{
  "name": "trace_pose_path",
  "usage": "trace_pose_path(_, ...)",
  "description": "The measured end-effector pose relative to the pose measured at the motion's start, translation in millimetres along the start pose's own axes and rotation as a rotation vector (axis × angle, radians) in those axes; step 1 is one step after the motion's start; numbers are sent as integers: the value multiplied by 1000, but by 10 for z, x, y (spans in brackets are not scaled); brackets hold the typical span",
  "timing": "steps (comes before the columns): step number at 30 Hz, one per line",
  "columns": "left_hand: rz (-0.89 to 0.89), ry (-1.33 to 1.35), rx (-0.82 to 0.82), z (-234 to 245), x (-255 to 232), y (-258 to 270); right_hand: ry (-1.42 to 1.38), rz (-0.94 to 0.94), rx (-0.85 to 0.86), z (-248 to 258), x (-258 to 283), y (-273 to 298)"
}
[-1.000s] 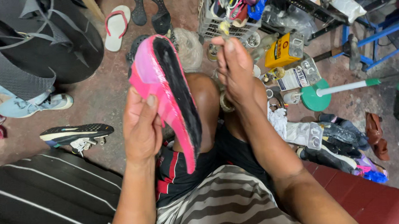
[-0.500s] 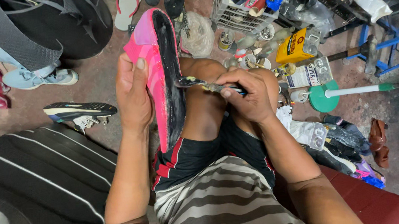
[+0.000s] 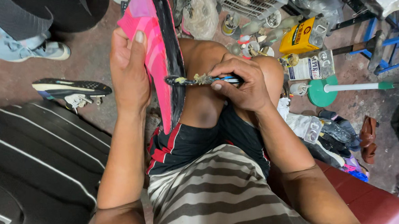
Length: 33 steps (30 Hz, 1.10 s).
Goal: The person applies a dark adhesive to the sole of a pink shoe using a small brush. They repeatedly dip the brush into a jar of glue and spread the adhesive along the edges and center of the sole.
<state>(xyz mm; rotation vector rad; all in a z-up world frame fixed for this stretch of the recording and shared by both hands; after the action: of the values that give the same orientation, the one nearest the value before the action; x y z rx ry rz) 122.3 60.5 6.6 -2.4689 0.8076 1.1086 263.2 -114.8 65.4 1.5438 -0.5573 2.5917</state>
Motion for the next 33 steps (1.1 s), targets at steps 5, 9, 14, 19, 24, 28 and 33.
trace_pose_path(5, 44, 85, -43, 91, 122, -70, -25, -5, 17, -29, -26, -21)
trace_pose_path(9, 64, 148, -67, 152, 192, -71, -27, 5, 33, -65, -30, -13)
trace_pose_path(14, 92, 180, -102, 204, 244, -70, -33, 30, 70, -103, -12, -6)
trace_pose_path(19, 93, 216, -59, 132, 165, -75, -30, 59, 210, -138, 58, 40)
trace_pose_path(24, 155, 296, -28, 5, 64, 52, -187, -70, 46, -21, 66, 27)
trace_pose_path(28, 129, 277, 22, -99, 18, 57, 15, -22, -40, -42, 189, -43)
trace_pose_path(33, 81, 230, 54, -132, -18, 69, 67, 46, 62, -138, 347, -127)
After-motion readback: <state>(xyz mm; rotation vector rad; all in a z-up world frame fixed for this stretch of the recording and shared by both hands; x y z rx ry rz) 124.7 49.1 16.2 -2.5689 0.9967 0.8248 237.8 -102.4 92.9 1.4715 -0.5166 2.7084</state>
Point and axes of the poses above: each hand's wrist, its own y-axis away from the middle knuckle, its own z-axis out of the back of the hand, x = y × z, the point moved 9 cm from there along -y, towards the middle knuckle
